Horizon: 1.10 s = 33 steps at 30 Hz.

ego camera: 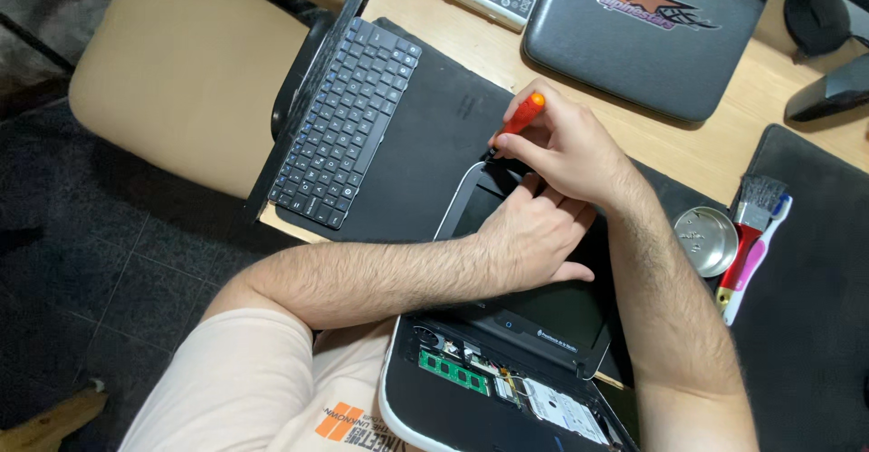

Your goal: The person removes the keyboard from a laptop, then uses a screwdriver to remove screws from the screen bezel. They then detach and remove the bezel from the screen.

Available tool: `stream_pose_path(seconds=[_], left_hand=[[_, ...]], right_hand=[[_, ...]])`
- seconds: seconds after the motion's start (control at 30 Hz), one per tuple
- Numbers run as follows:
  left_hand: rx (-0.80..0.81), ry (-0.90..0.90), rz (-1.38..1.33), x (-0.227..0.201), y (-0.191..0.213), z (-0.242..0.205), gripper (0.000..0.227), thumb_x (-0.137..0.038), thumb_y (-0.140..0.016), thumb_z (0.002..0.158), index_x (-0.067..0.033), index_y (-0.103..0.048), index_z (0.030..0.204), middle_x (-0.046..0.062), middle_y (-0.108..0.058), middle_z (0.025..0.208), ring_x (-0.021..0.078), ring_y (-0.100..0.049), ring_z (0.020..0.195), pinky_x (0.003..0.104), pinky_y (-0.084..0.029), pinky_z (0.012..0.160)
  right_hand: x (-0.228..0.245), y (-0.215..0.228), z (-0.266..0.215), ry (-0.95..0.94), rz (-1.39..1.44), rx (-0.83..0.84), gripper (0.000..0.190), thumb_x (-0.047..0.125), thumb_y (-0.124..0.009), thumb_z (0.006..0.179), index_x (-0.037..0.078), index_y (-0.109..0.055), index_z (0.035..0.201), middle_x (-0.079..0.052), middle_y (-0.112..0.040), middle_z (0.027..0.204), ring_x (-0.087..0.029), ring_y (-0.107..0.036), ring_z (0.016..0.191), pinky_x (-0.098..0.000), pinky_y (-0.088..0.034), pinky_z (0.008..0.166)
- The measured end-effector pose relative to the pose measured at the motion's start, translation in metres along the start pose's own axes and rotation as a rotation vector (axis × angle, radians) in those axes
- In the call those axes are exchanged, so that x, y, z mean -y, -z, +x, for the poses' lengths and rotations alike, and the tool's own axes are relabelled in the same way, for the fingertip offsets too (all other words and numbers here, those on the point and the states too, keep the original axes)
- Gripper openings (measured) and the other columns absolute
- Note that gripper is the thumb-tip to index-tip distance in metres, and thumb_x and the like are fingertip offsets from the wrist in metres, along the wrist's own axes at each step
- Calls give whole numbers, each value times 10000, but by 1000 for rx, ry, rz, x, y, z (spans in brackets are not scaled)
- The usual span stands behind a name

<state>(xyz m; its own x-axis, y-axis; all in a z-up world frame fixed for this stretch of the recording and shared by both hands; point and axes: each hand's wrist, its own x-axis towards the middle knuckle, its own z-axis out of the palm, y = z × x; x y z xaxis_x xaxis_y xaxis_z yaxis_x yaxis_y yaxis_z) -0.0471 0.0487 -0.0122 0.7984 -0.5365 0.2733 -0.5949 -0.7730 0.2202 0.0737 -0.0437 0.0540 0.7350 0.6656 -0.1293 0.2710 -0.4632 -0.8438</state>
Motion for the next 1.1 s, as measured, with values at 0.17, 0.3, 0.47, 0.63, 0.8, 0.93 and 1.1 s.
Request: stream_pose_path(seconds=[0.17,0.3,0.47,0.63,0.8,0.93,1.1], left_hand=[[-11,-13,-91,5,48,5,829,-824,-596,1020,-66,-881,1197,172,-860,1038,407,-841,1118,688,-502,1193],[-5,-11,-106,4,45,5,780,-811,-637,1012,-82,-894,1119,160,-861,985,396,-855,1076,657,-556,1116],[11,-3,-114,7,48,8,746,-802,-655,1011,-100,-892,1090,143,-859,973,365,-860,1045,602,-627,994],[12,-24,-57,5,40,4,783,-820,-645,1018,-90,-893,1154,159,-839,1082,386,-828,1200,624,-603,1111],[-6,-21,-96,8,52,5,737,-816,-656,1016,-111,-864,1064,128,-806,937,347,-857,1016,604,-638,1016],[4,-25,-106,9,52,4,728,-808,-649,1023,-114,-865,1068,129,-811,938,350,-861,1014,600,-641,1008],[11,-21,-136,10,53,4,703,-782,-627,1045,-123,-869,1078,133,-825,940,358,-873,1009,586,-650,983]], right_hand=[[7,-6,8,43,5,47,276,119,-852,1161,126,-664,1363,-98,-943,1116,-166,-894,996,-380,-706,1017],[6,-8,17,55,24,135,249,140,-831,1178,113,-647,1343,-112,-940,1113,-185,-902,1012,-395,-723,992],[0,-8,24,54,37,175,223,120,-794,1203,90,-623,1344,-143,-927,1120,-208,-894,1002,-420,-736,998],[-2,-8,26,60,93,182,187,91,-758,1228,73,-617,1350,-136,-910,1099,-192,-883,995,-403,-741,987],[0,-6,26,97,11,229,208,141,-774,1216,92,-622,1349,-141,-920,1095,-218,-883,1006,-461,-732,997],[22,-1,23,159,-108,266,240,171,-783,1201,85,-601,1333,-184,-925,1120,-365,-908,1052,-575,-707,985],[37,0,14,139,-257,300,248,198,-797,1163,131,-606,1308,-169,-937,1110,-465,-896,1079,-607,-672,981]])
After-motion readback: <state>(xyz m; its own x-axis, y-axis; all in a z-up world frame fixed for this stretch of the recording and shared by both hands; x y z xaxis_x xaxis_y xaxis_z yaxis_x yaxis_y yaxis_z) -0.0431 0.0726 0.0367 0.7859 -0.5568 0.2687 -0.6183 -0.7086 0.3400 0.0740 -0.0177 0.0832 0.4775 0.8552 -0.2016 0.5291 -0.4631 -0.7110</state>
